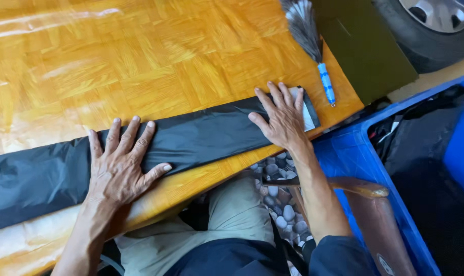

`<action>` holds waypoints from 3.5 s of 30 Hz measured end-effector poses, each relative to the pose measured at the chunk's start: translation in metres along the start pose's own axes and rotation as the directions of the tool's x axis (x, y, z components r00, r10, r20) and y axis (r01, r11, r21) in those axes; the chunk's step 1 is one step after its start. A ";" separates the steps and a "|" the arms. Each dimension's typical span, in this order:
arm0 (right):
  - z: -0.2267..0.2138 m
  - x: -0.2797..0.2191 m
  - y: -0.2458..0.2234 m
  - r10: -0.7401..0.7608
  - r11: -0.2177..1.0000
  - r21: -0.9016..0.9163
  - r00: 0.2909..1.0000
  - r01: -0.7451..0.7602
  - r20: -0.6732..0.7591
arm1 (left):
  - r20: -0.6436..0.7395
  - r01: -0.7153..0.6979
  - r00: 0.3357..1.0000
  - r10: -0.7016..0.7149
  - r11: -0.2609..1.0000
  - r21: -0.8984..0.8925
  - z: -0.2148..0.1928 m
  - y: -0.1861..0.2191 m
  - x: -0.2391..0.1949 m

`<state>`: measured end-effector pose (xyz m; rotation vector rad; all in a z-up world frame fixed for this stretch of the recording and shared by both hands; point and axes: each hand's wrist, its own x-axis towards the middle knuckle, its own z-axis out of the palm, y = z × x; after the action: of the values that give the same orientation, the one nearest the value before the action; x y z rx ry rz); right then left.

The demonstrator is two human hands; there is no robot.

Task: The person folds a long black bag on a wooden table, then places it into a smaller black pouch and secures it with a red strap. They repeat the process with another black bag, using a brush to smooth it before folding and placing it into a pouch.

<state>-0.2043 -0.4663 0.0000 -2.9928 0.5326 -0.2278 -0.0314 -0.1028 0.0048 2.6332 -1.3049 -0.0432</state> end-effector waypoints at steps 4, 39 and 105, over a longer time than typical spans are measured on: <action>0.009 0.000 0.007 -0.100 0.993 -0.079 0.990 0.093 -0.098 | -0.247 -0.041 0.966 0.082 0.985 0.169 -0.010 -0.029 -0.021; 0.015 0.027 -0.022 -0.159 0.987 -0.016 0.982 0.158 -0.099 | -0.102 0.434 0.899 -0.427 0.898 0.068 -0.046 -0.180 -0.125; 0.025 -0.074 -0.048 0.441 -0.827 0.555 0.717 0.090 0.540 | 0.211 -0.491 0.800 0.561 0.815 -0.306 0.015 0.124 0.152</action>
<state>-0.2523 -0.3937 -0.0281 -0.2830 0.6733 -0.6329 -0.0381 -0.2986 0.0233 2.0259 -1.9590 -0.4894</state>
